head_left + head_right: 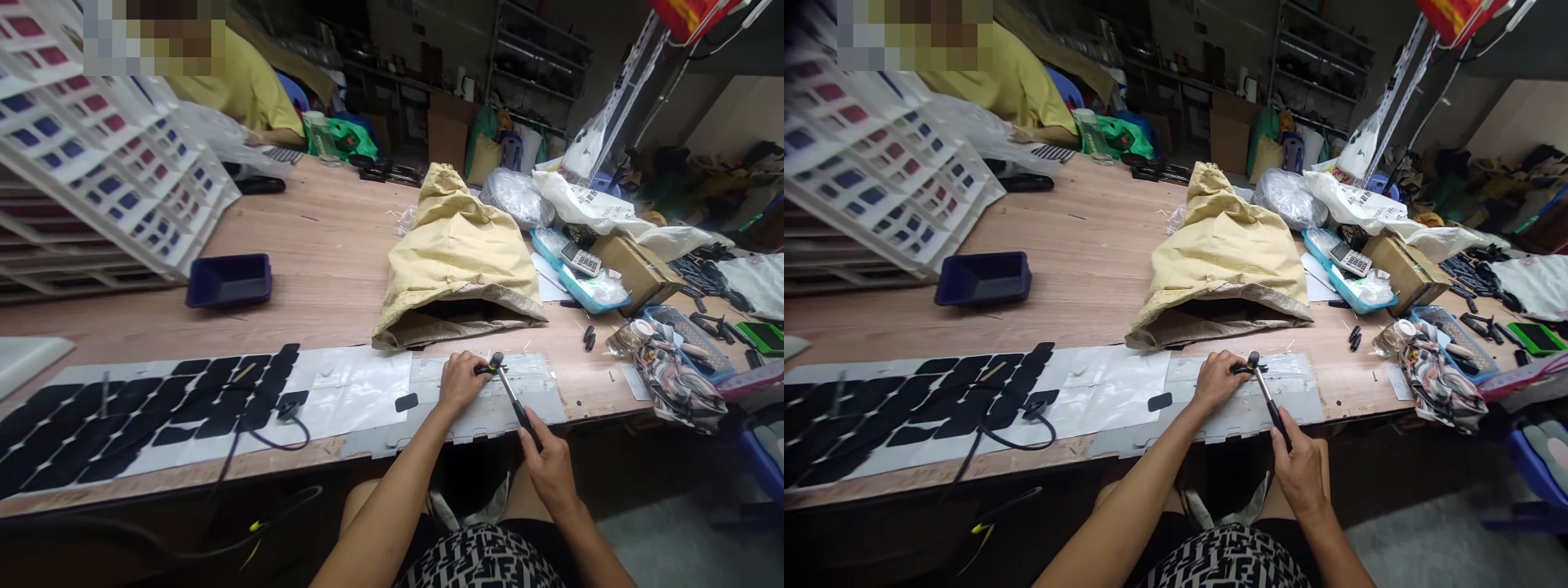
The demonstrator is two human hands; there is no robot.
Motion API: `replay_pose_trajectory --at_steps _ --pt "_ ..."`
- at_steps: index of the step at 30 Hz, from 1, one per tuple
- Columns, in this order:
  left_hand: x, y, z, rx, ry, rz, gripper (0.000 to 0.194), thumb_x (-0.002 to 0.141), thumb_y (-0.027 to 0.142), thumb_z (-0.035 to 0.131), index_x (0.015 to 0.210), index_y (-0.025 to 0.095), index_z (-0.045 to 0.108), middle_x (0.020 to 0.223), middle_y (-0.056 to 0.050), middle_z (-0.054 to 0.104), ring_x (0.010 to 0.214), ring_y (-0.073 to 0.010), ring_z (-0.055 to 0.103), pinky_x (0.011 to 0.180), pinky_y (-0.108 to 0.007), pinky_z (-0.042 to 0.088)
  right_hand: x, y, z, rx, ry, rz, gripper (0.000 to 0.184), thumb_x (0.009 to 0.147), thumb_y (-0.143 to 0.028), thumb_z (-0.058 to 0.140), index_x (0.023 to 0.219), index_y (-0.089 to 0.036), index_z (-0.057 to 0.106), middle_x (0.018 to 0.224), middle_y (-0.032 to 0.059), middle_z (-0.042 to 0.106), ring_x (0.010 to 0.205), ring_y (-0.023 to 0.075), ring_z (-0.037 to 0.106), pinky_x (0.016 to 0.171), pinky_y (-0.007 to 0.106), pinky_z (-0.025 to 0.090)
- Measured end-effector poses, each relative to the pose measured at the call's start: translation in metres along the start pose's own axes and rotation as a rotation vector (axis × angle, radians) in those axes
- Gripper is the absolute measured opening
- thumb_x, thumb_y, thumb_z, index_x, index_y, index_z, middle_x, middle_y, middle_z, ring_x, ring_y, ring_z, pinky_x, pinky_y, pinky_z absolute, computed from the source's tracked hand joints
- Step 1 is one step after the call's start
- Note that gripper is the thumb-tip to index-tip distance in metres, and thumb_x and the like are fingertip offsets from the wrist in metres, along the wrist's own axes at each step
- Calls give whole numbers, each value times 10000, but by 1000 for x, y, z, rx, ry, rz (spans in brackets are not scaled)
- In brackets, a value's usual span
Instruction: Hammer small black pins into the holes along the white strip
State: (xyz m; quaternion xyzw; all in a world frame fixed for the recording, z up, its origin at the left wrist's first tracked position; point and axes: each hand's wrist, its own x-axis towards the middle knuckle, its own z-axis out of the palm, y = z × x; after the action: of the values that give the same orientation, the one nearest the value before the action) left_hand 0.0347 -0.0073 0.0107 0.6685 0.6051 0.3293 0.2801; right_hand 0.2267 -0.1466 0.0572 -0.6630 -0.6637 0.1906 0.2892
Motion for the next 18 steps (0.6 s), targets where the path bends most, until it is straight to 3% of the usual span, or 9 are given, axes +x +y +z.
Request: replay_pose_trajectory --at_steps 5,9,12,15,18 --pt "-1 0 0 21 -1 18 134 786 279 724 918 264 733 955 -28 669 982 -247 535 878 -391 410 11 26 -15 -180 115 145 495 971 -407 445 1396 -196 587 1171 107 731 987 250 725 821 287 563" --pt "0 2 -3 11 -16 29 113 794 281 711 905 263 724 945 -24 666 983 -247 534 888 -397 406 15 39 -20 -427 77 308 478 995 -372 427 1444 -251 535 882 88 773 772 250 732 699 298 537" --pt "-7 5 -11 -60 -12 81 131 792 268 712 922 251 712 942 -26 663 974 -239 539 897 -393 420 15 43 -17 -544 60 347 482 1011 -374 416 1475 -269 489 779 80 751 717 244 717 675 296 510" --pt "-37 10 -22 -144 30 227 135 813 250 689 947 239 694 962 -40 650 969 -234 547 898 -396 442 14 45 -13 -557 46 351 482 1019 -390 402 1485 -284 472 772 76 745 714 241 712 668 290 496" --pt "-88 10 -26 -167 43 418 118 854 247 648 968 237 674 988 -58 634 967 -232 559 886 -404 458 13 46 -12 -546 44 346 491 1018 -388 408 1493 -275 459 790 76 748 714 236 709 673 286 492"
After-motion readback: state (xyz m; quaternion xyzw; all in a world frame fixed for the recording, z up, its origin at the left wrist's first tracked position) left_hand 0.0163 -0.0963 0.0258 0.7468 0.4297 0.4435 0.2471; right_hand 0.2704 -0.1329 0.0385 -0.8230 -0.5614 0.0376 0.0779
